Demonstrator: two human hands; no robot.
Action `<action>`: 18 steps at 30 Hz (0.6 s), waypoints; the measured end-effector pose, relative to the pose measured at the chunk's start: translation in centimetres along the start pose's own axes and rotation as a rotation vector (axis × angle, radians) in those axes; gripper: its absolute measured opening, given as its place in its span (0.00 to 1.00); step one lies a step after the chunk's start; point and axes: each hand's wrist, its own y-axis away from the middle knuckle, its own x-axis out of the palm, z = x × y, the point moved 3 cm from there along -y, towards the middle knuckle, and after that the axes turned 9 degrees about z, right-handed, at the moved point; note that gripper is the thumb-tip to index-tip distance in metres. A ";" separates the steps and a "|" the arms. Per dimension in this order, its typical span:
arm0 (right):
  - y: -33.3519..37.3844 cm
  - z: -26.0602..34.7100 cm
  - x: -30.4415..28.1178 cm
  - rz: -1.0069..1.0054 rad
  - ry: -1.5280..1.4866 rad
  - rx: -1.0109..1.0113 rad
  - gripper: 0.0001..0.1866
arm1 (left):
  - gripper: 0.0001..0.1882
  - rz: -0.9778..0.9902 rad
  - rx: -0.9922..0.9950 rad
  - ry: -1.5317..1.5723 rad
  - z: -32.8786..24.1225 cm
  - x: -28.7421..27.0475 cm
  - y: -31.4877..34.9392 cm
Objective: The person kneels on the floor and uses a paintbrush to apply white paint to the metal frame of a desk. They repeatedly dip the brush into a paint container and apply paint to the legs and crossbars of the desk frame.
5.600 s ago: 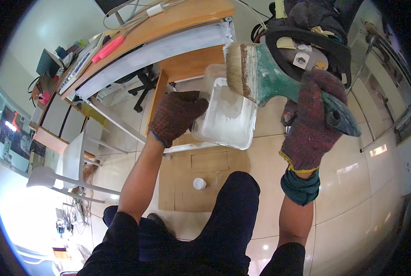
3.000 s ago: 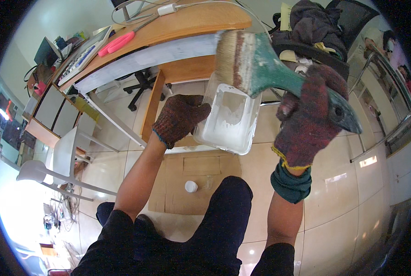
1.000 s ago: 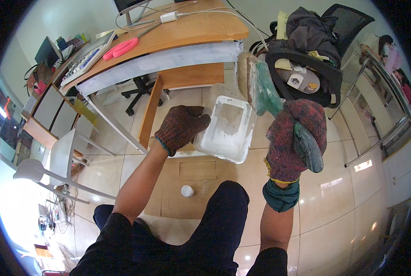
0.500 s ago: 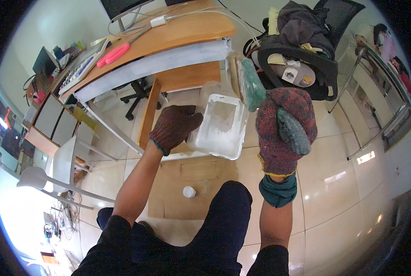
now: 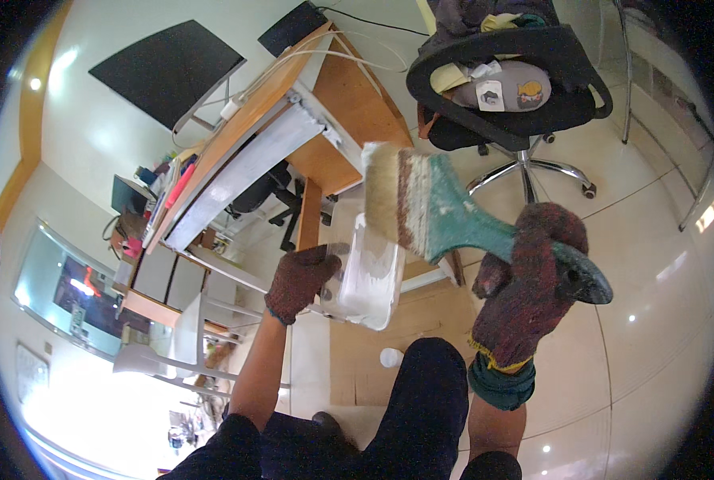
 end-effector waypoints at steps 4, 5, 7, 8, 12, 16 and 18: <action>0.2 -1.8 -1.3 -0.013 -0.080 0.130 0.12 | 0.16 0.008 -0.051 0.038 0.9 0.8 0.2; 0.1 -2.0 -1.3 -0.021 -0.089 0.145 0.12 | 0.16 -0.003 -0.093 0.117 0.9 1.0 0.4; -0.3 -2.4 -1.0 -0.032 -0.098 0.178 0.12 | 0.16 0.006 -0.074 0.137 0.7 1.1 0.5; -0.6 -2.8 -0.8 -0.027 -0.117 0.195 0.12 | 0.17 0.010 -0.064 0.150 0.6 1.2 0.6; -2.5 -3.5 0.9 0.017 -0.171 0.228 0.12 | 0.17 0.014 -0.062 0.141 -0.1 1.2 0.6; -4.8 -3.3 3.3 0.100 -0.103 0.218 0.13 | 0.15 0.007 -0.056 0.039 -1.1 0.7 0.3; -5.7 -3.3 4.0 0.176 -0.090 0.193 0.12 | 0.15 0.001 -0.037 0.060 -1.1 0.5 0.3</action>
